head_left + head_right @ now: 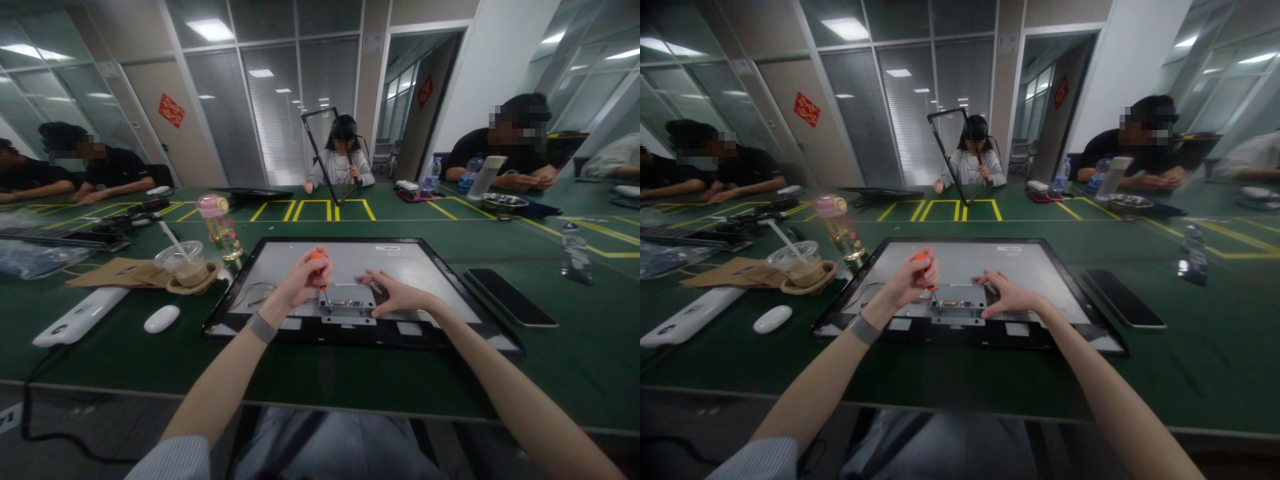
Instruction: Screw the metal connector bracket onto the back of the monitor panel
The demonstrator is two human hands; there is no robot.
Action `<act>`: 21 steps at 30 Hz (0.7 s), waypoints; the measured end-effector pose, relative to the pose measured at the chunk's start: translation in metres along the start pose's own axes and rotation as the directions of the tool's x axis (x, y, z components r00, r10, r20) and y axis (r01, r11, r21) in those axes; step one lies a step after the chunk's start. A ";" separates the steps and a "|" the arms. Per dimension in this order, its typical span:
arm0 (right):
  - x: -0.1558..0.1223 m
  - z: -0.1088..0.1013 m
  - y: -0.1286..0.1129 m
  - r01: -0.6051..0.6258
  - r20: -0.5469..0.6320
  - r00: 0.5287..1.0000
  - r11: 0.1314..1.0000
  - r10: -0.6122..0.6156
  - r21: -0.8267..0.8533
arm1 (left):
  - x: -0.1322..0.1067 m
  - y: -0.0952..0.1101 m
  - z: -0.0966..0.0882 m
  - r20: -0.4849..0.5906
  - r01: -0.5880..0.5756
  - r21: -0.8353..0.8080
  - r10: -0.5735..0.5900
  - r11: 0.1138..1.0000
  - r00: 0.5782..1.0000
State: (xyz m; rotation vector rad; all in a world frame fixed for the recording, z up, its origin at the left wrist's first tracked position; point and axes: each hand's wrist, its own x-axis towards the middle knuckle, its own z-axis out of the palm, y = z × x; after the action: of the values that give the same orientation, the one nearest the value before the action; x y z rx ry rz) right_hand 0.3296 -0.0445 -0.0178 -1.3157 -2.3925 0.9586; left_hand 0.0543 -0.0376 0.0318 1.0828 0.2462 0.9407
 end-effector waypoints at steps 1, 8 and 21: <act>0.000 0.000 -0.001 -0.006 0.000 1.000 1.000 0.006 0.001 | 0.000 0.001 -0.001 0.009 -0.004 -0.010 0.005 1.000 1.000; -0.001 -0.001 -0.003 -0.001 0.003 1.000 1.000 0.001 -0.003 | -0.002 0.007 0.003 0.045 0.102 -0.056 -0.100 0.993 0.994; -0.001 0.000 -0.002 0.012 -0.009 1.000 1.000 -0.012 -0.014 | -0.001 0.002 0.004 -0.092 0.008 -0.010 -0.009 1.000 0.996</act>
State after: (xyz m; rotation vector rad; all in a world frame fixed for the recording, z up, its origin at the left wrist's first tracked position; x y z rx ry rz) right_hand 0.3290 -0.0456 -0.0162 -1.3063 -2.4020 0.9323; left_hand 0.0550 -0.0401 0.0350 1.0302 0.3217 0.9840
